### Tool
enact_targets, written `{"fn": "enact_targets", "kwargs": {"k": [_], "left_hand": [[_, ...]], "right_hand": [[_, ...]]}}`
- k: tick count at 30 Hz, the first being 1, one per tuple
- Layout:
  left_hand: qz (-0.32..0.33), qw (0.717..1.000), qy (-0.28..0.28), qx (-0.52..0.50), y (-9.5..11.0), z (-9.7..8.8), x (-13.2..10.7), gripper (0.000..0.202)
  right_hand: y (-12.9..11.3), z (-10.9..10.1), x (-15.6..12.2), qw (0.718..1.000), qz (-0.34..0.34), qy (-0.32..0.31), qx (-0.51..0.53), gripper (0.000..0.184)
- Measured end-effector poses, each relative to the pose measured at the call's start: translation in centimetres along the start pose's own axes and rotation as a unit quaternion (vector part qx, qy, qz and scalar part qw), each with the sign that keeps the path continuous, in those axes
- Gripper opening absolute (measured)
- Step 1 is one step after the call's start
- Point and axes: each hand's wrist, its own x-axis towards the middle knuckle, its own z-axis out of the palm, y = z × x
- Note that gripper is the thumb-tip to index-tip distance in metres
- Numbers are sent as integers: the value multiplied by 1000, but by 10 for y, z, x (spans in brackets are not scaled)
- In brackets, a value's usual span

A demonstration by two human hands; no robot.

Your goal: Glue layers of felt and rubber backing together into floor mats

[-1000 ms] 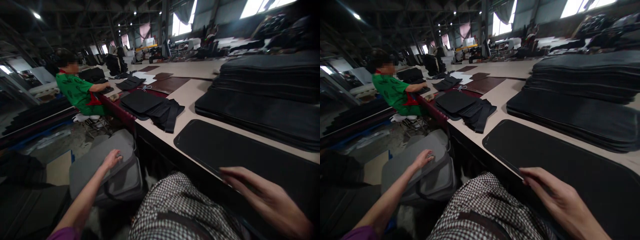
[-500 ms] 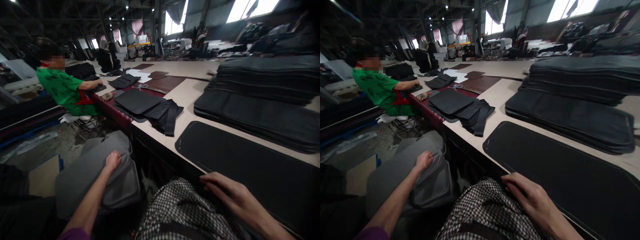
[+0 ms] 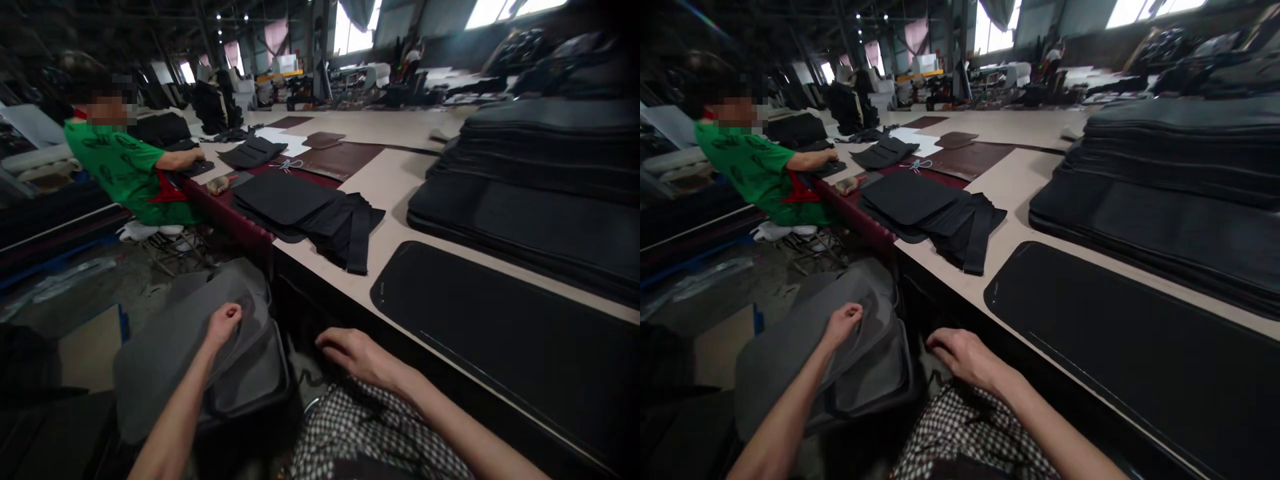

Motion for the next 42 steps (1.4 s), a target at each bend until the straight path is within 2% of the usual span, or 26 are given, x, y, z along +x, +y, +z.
{"fn": "enact_targets", "kwargs": {"k": [2,5,9,14,17,20,26,32,37,40,42], "left_hand": [[27,1000,-3,6,8,-4,-4,15],[65,998,-17,14,22,-16,-10,16],[106,993,-43,29,39,-26,-23,21],[146,985,-67,65,50,-24,-45,21],[168,979,-81,77,53,-22,-56,19],[184,976,-90,80,55,-21,-63,19],[192,974,-92,77,56,-22,-69,18],[167,982,-65,60,47,-25,-69,18],[132,990,-29,41,34,-37,-71,21],[138,989,-46,33,36,-39,-75,19],[144,987,-63,27,41,-36,-78,18]], "right_hand": [[0,14,24,999,2,-26,24,25],[2,37,59,995,28,-34,90,23],[4,72,104,982,85,-8,170,18],[3,108,137,942,142,47,300,29],[1,118,144,921,155,74,351,34],[0,121,146,909,162,80,375,31],[-1,124,147,917,176,68,351,15],[4,127,150,933,210,56,288,27],[1,124,144,918,216,66,327,34],[-7,125,143,905,196,67,372,37],[-12,128,145,897,185,69,395,33]]}}
